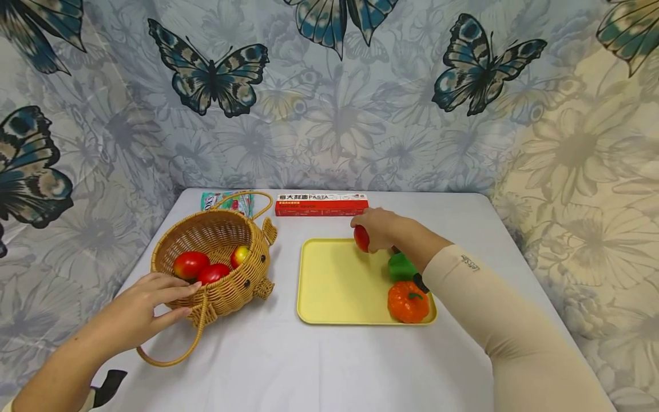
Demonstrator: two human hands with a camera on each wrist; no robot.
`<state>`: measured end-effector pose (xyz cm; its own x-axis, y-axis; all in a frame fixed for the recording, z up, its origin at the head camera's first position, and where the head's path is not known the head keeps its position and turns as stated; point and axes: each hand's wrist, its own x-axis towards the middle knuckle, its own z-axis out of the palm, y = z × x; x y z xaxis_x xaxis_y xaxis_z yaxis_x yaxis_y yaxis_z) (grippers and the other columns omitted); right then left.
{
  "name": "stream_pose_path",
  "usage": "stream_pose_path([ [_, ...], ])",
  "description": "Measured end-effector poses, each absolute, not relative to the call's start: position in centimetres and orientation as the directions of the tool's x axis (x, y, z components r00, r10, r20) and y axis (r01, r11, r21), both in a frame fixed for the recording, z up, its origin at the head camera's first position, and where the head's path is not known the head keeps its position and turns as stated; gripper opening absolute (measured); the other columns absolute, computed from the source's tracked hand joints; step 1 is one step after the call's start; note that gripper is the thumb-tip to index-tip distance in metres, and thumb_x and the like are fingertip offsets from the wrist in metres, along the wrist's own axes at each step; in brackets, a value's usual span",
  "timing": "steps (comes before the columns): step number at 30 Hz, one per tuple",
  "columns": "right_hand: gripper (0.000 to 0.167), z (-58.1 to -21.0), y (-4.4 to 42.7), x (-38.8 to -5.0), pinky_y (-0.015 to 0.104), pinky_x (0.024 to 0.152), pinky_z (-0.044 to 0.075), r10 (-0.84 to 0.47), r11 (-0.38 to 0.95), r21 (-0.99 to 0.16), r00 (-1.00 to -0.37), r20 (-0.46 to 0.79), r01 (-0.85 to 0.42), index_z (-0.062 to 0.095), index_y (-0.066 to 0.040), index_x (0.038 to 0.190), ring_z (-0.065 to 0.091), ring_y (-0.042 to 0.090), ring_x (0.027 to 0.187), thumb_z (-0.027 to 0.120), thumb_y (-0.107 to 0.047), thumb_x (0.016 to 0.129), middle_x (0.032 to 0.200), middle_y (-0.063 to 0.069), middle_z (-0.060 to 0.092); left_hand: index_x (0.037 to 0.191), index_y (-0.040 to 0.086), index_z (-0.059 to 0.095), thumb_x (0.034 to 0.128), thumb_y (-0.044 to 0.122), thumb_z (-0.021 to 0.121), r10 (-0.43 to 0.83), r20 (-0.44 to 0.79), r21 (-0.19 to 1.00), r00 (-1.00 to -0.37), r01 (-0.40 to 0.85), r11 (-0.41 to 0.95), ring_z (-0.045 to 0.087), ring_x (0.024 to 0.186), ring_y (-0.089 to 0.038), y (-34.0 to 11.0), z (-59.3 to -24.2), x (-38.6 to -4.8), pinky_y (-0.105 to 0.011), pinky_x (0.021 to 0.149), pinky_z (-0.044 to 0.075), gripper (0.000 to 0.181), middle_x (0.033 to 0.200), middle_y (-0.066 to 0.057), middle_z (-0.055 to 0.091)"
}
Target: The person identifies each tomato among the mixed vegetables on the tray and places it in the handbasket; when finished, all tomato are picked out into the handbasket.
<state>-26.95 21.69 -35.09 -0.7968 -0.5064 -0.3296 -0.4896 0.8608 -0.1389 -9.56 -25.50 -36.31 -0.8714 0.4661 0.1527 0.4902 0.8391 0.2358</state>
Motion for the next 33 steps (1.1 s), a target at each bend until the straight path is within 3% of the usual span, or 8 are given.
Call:
stream_pose_path([
  [14, 0.073, -29.0, 14.4, -26.5, 0.045, 0.088, 0.061, -0.568, 0.823, -0.173, -0.769, -0.292, -0.542, 0.056, -0.021, 0.144, 0.053, 0.033, 0.124, 0.087, -0.012, 0.08, 0.135, 0.011, 0.057, 0.13, 0.024, 0.073, 0.0856, 0.028, 0.084, 0.466, 0.162, 0.235, -0.87, 0.492, 0.838, 0.059, 0.116, -0.025, -25.5, -36.3, -9.5, -0.052, 0.097, 0.055, 0.046, 0.119, 0.001, 0.071],
  [33, 0.074, -25.6, 0.0, -26.3, 0.04, 0.098, 0.056, -0.764, 0.634, -0.118, -0.594, -0.252, -0.764, 0.047, -0.027, 0.152, 0.053, 0.024, 0.127, 0.083, -0.025, 0.087, 0.144, 0.005, 0.051, 0.13, 0.025, 0.073, 0.0854, 0.026, 0.084, 0.476, 0.2, 0.231, -0.856, 0.514, 0.827, 0.059, 0.114, -0.022, -25.6, -36.4, -9.4, -0.048, 0.095, 0.055, 0.047, 0.117, 0.004, 0.07],
])
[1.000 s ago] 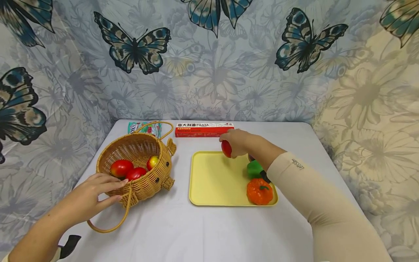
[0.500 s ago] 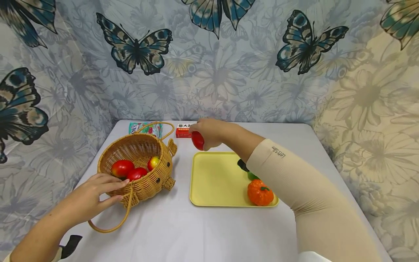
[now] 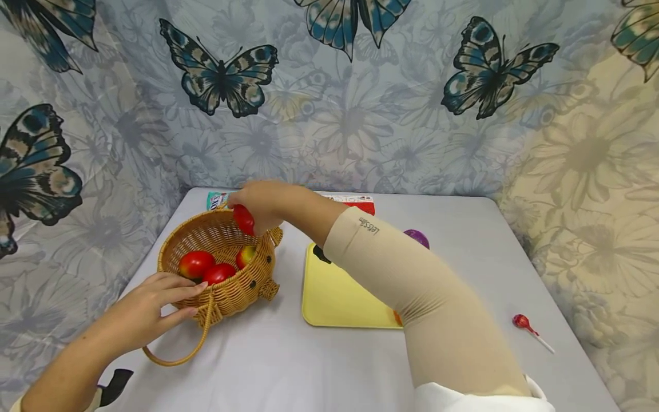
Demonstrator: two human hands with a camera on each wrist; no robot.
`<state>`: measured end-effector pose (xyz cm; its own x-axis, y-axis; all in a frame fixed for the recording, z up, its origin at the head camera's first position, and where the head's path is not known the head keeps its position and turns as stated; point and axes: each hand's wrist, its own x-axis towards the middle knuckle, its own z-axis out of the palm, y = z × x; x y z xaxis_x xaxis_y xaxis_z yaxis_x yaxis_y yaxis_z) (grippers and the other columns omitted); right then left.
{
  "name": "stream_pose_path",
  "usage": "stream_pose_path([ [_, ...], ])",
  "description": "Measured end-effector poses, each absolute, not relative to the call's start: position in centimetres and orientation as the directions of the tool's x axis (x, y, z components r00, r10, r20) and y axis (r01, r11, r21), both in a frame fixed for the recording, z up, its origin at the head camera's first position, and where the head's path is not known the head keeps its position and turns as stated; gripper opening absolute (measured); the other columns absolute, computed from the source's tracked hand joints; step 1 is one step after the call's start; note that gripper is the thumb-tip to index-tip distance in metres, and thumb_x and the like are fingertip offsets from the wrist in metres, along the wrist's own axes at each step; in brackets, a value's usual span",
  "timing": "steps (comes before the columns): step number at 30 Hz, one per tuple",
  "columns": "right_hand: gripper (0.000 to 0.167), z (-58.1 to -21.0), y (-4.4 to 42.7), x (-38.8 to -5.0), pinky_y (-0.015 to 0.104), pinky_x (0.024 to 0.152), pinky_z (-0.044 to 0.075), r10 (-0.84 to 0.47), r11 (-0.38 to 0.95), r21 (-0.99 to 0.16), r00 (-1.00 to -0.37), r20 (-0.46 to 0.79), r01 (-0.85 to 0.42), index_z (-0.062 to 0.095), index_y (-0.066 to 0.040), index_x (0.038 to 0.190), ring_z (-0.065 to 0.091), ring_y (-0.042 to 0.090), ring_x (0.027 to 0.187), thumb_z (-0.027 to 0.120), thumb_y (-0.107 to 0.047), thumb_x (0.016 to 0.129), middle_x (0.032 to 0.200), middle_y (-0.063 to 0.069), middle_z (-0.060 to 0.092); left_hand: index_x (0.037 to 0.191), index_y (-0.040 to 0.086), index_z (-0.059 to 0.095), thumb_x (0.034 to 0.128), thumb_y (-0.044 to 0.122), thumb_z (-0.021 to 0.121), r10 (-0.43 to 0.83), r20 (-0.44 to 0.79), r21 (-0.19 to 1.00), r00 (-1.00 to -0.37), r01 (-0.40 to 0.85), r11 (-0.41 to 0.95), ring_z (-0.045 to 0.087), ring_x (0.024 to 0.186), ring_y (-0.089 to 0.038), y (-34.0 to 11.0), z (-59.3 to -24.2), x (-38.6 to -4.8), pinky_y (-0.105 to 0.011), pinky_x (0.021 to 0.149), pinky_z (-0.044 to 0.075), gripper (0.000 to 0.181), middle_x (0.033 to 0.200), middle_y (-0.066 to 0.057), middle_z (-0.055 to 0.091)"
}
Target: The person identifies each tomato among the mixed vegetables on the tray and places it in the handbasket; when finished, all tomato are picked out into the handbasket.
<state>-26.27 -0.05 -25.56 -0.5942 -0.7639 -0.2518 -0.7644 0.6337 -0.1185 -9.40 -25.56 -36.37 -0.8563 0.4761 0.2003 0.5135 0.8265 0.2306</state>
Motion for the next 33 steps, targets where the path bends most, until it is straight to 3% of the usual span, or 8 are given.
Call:
stream_pose_path([
  [7, 0.074, -28.1, -3.8, -25.8, 0.037, 0.106, 0.051, -0.783, 0.606, -0.144, -0.554, -0.284, -0.782, 0.046, -0.027, 0.152, 0.048, 0.022, 0.136, 0.082, -0.026, 0.088, 0.152, 0.003, 0.047, 0.13, 0.026, 0.074, 0.0851, 0.026, 0.085, 0.479, 0.202, 0.236, -0.854, 0.517, 0.823, 0.059, 0.113, -0.022, -25.3, -36.3, -9.3, -0.048, 0.095, 0.055, 0.046, 0.117, 0.005, 0.071],
  [13, 0.077, -30.6, -5.5, -25.7, 0.036, 0.109, 0.049, -0.739, 0.644, -0.134, -0.568, -0.363, -0.753, 0.042, -0.029, 0.155, 0.048, 0.021, 0.138, 0.081, -0.027, 0.089, 0.157, 0.005, 0.044, 0.131, 0.027, 0.073, 0.086, 0.028, 0.084, 0.477, 0.185, 0.237, -0.859, 0.51, 0.827, 0.059, 0.114, -0.021, -25.2, -36.4, -9.3, -0.048, 0.095, 0.055, 0.046, 0.118, 0.005, 0.07],
  [20, 0.079, -32.4, -6.4, -25.8, 0.04, 0.118, 0.041, -0.727, 0.649, -0.093, -0.58, -0.366, -0.755, 0.04, -0.027, 0.158, 0.04, 0.023, 0.147, 0.081, -0.028, 0.09, 0.162, 0.006, 0.038, 0.13, 0.026, 0.073, 0.0855, 0.027, 0.085, 0.479, 0.185, 0.236, -0.858, 0.512, 0.826, 0.059, 0.114, -0.022, -25.0, -36.2, -9.4, -0.048, 0.095, 0.055, 0.046, 0.118, 0.005, 0.071],
  [27, 0.075, -32.9, -6.7, -25.5, 0.044, 0.118, 0.041, -0.713, 0.661, -0.081, -0.591, -0.377, -0.746, 0.036, -0.033, 0.159, 0.039, 0.027, 0.148, 0.075, -0.033, 0.095, 0.167, 0.006, 0.029, 0.129, 0.025, 0.074, 0.0859, 0.028, 0.084, 0.481, 0.175, 0.232, -0.859, 0.511, 0.828, 0.06, 0.113, -0.022, -25.0, -36.0, -9.6, -0.046, 0.095, 0.055, 0.045, 0.116, 0.006, 0.07],
  [33, 0.073, -32.2, -5.9, -25.5, 0.042, 0.114, 0.045, -0.742, 0.645, -0.096, -0.591, -0.317, -0.758, 0.039, -0.032, 0.157, 0.042, 0.027, 0.144, 0.075, -0.035, 0.094, 0.162, 0.006, 0.035, 0.13, 0.026, 0.073, 0.0855, 0.027, 0.085, 0.458, 0.163, 0.25, -0.874, 0.486, 0.837, 0.059, 0.114, -0.021, -25.3, -36.0, -9.4, -0.046, 0.094, 0.056, 0.046, 0.114, 0.008, 0.069],
])
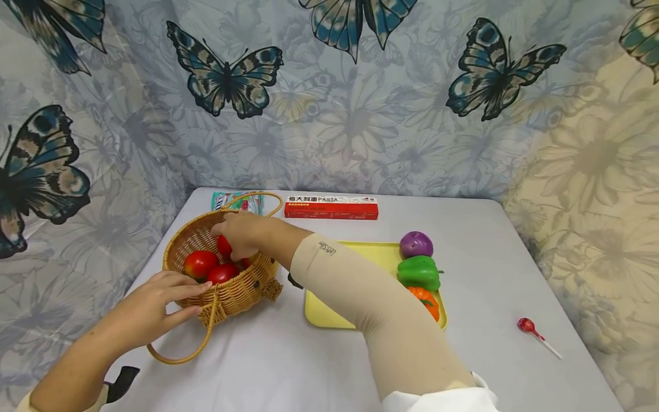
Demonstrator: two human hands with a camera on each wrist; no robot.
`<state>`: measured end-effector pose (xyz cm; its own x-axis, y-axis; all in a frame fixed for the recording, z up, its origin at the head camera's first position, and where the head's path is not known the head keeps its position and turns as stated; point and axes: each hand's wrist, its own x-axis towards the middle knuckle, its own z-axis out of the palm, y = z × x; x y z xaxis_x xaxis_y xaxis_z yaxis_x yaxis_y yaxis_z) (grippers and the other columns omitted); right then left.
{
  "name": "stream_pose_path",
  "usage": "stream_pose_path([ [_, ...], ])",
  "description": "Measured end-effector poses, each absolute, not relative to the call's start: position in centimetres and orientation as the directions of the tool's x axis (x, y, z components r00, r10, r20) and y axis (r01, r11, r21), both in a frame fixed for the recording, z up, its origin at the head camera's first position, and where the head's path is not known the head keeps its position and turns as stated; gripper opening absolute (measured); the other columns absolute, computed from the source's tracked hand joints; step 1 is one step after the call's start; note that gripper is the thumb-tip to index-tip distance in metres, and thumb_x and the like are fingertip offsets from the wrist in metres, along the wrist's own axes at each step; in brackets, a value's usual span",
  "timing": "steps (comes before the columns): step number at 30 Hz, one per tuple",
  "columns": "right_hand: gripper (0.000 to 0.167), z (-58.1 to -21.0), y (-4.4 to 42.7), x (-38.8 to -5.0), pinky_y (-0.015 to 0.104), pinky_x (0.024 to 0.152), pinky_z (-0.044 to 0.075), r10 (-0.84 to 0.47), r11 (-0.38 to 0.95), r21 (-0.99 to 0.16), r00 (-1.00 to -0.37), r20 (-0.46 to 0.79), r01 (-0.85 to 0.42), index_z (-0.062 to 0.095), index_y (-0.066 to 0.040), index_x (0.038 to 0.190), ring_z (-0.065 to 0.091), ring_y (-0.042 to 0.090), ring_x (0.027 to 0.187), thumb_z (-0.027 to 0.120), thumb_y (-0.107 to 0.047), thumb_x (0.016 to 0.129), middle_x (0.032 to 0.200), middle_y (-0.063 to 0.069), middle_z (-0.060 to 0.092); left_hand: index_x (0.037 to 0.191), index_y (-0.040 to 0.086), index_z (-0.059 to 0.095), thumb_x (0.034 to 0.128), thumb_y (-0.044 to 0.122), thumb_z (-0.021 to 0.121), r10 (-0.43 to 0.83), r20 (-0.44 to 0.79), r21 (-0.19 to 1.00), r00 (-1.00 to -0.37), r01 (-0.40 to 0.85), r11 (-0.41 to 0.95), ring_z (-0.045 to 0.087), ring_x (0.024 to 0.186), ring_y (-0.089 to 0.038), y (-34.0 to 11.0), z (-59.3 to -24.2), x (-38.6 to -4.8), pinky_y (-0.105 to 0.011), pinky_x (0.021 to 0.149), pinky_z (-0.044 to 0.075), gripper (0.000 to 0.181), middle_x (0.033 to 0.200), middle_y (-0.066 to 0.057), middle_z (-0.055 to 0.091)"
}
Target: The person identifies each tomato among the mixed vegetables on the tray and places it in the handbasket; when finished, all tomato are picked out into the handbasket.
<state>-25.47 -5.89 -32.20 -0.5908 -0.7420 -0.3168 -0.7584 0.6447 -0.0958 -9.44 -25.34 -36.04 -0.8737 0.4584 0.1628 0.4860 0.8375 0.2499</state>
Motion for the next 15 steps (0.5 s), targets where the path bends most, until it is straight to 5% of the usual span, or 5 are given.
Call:
stream_pose_path([
  [15, 0.071, -28.0, 4.9, -25.6, 0.057, 0.121, 0.03, -0.726, 0.684, -0.079, -0.667, -0.166, -0.725, 0.041, -0.028, 0.157, 0.028, 0.038, 0.152, 0.073, -0.041, 0.094, 0.166, 0.012, 0.029, 0.131, 0.027, 0.071, 0.0865, 0.03, 0.083, 0.423, 0.136, 0.243, -0.896, 0.444, 0.862, 0.059, 0.116, -0.03, -26.1, -36.1, -9.2, -0.062, 0.103, 0.043, 0.046, 0.122, -0.001, 0.07],
])
